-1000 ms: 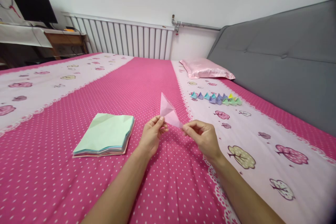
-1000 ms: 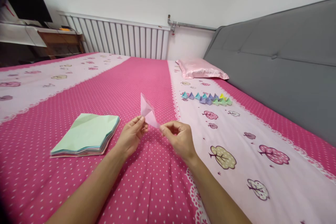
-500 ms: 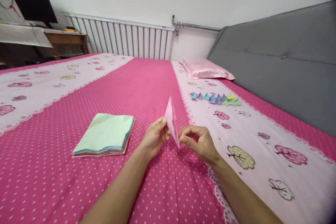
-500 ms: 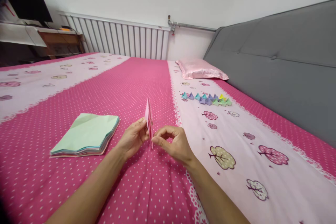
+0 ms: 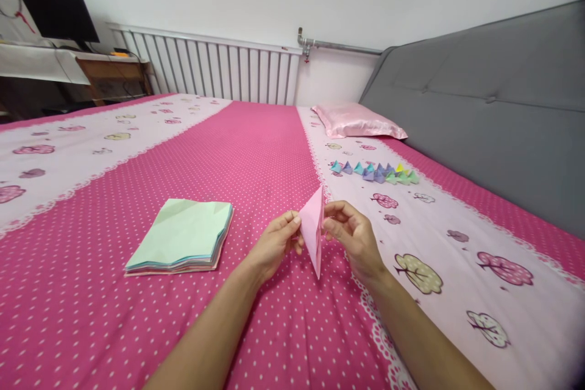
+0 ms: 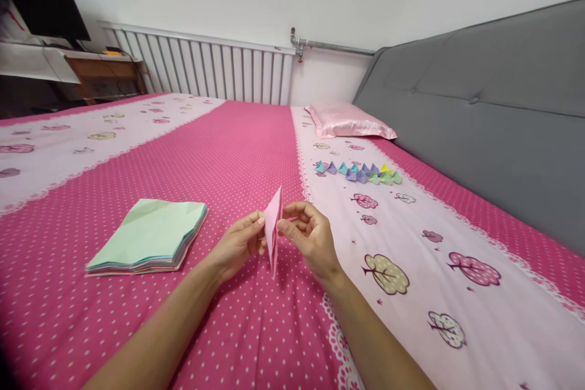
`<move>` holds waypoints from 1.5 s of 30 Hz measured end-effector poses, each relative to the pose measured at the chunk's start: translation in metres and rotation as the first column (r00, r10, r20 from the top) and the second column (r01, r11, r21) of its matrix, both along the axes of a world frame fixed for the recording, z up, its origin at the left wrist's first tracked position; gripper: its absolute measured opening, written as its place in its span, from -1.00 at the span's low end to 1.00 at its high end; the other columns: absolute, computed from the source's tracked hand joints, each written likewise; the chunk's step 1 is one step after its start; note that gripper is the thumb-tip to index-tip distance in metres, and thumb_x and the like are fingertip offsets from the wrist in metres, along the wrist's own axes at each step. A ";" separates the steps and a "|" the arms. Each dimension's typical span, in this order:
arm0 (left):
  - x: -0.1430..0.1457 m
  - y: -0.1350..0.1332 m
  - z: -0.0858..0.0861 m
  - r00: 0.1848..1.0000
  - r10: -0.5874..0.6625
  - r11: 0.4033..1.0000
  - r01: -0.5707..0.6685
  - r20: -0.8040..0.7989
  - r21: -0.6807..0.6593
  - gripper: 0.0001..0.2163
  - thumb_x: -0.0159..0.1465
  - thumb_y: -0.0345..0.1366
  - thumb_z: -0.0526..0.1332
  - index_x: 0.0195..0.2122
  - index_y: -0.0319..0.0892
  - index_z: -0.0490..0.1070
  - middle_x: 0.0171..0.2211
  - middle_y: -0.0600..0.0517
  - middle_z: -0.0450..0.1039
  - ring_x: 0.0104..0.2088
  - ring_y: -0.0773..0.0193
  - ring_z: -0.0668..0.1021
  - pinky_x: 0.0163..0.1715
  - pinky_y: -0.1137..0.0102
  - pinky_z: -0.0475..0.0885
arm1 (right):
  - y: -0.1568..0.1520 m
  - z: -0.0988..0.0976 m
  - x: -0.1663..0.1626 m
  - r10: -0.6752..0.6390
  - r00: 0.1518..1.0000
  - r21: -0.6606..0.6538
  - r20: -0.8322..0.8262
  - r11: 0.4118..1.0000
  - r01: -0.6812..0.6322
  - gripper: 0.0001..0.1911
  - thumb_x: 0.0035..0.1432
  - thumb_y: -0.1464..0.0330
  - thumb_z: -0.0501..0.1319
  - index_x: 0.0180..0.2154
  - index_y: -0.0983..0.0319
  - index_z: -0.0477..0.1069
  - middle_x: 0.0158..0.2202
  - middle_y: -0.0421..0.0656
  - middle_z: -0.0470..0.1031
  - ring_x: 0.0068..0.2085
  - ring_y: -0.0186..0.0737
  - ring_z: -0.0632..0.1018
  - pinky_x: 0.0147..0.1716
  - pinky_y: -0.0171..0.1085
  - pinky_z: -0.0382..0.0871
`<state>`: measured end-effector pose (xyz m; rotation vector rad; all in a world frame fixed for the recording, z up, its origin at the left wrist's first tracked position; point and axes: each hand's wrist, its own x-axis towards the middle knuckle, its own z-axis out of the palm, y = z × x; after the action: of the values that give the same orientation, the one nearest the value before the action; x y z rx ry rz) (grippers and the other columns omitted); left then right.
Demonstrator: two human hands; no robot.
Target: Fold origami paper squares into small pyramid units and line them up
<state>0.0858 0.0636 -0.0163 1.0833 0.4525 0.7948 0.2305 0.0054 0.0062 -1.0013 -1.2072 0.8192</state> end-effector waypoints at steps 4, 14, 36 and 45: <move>0.000 0.000 0.001 1.000 0.005 1.000 -0.005 0.008 -0.002 -0.81 0.19 -0.18 0.15 -0.38 -0.23 0.36 -0.54 0.08 0.27 -0.57 0.46 0.33 -0.57 0.55 0.24 | 0.000 0.001 -0.001 -0.002 1.000 -0.037 0.013 0.999 0.003 -0.70 -0.06 0.24 0.30 -0.27 0.20 0.34 -0.33 -0.17 0.44 -0.38 -0.31 0.50 -0.40 -0.34 0.43; 0.000 0.000 0.000 0.999 0.022 0.999 -0.021 0.026 -0.046 -0.82 0.17 -0.20 0.18 -0.38 -0.24 0.36 -0.53 0.07 0.30 -0.57 0.47 0.34 -0.58 0.55 0.24 | -0.001 0.003 -0.003 -0.009 1.000 -0.038 -0.007 0.999 0.008 -0.78 -0.01 0.27 0.26 -0.29 0.20 0.34 -0.33 -0.18 0.45 -0.39 -0.34 0.50 -0.42 -0.36 0.41; 0.017 -0.010 0.001 0.944 0.321 0.940 -0.309 -0.072 0.144 -0.75 0.10 -0.21 0.24 -0.23 -0.23 0.38 -0.51 0.06 0.40 -0.55 0.41 0.41 -0.57 0.53 0.27 | 0.008 -0.016 -0.007 -0.195 0.965 -0.098 0.174 0.972 0.214 -0.60 -0.15 0.42 0.26 -0.16 0.27 0.36 -0.22 -0.06 0.50 -0.26 -0.15 0.53 -0.33 -0.27 0.42; 0.021 -0.032 -0.008 0.983 0.180 0.980 -0.176 -0.036 0.090 -0.49 0.04 -0.34 0.30 0.05 -0.10 0.30 0.11 -0.12 0.25 0.06 0.12 0.34 -0.11 0.38 0.31 | 0.003 -0.013 -0.010 -0.465 0.841 -0.043 0.277 0.868 0.494 -0.65 -0.22 0.42 0.26 -0.26 0.25 0.43 -0.34 -0.12 0.53 -0.38 -0.17 0.53 -0.42 -0.28 0.39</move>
<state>0.1063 0.0317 -0.0238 1.1534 0.5629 0.9571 0.2209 0.0080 -0.0069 -1.4672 -1.0605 0.3647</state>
